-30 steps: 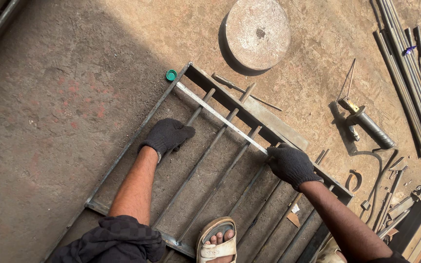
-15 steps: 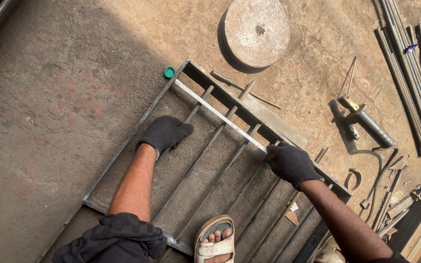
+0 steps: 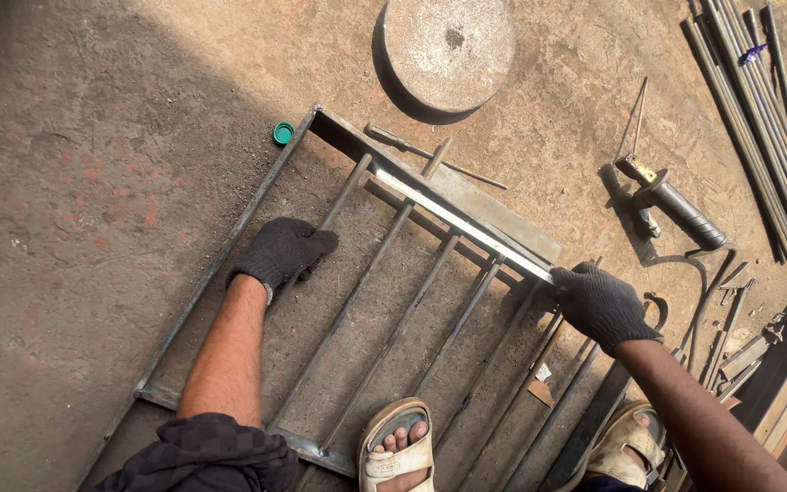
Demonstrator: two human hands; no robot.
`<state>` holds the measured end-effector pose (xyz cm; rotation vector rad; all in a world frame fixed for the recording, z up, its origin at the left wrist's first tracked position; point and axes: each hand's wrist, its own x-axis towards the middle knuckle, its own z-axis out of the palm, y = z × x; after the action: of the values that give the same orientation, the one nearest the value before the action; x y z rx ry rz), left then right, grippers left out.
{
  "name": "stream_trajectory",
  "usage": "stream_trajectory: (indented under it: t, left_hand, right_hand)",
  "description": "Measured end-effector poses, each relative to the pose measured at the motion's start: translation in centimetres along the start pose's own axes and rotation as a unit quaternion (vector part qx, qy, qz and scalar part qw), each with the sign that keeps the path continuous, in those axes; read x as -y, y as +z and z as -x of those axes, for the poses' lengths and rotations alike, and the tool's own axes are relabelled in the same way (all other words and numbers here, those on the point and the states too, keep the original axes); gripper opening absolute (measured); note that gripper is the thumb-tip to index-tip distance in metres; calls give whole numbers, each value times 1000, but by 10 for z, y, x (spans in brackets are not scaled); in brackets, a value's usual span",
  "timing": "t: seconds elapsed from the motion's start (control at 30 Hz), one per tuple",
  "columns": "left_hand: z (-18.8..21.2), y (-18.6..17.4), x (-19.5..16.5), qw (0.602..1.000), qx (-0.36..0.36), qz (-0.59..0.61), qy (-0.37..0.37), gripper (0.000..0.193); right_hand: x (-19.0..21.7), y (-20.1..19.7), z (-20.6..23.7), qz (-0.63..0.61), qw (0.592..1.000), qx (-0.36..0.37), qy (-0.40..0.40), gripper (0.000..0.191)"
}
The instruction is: The person welds a metal ladder-like frame lying on the ground. They use a welding torch to secure the rungs to the side rails, creating bright sparks. The person also uses a metal bar to adjust the position of the frame during the process.
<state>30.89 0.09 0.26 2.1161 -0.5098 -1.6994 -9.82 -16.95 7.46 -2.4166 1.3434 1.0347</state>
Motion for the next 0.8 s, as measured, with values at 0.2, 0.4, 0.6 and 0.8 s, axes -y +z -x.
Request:
stream_trajectory:
  t: [0.2,0.4,0.6,0.8]
  left_hand:
    - [-3,1,4,1000,0,-3,7,38]
    - [-4,3,7,999,5,41,11,32]
    - [-2,3,7,1000,-7,27,-5,31]
    - [-3,4,8,999,-4,40,-2,29]
  right_hand:
    - [17,9,1,37,999,38,2,27]
    - [19,10,2,46,997,60,-20,31]
    - [18,15,1,20,998,54,-24,33]
    - [16,13,3,31,998,57,-14,32]
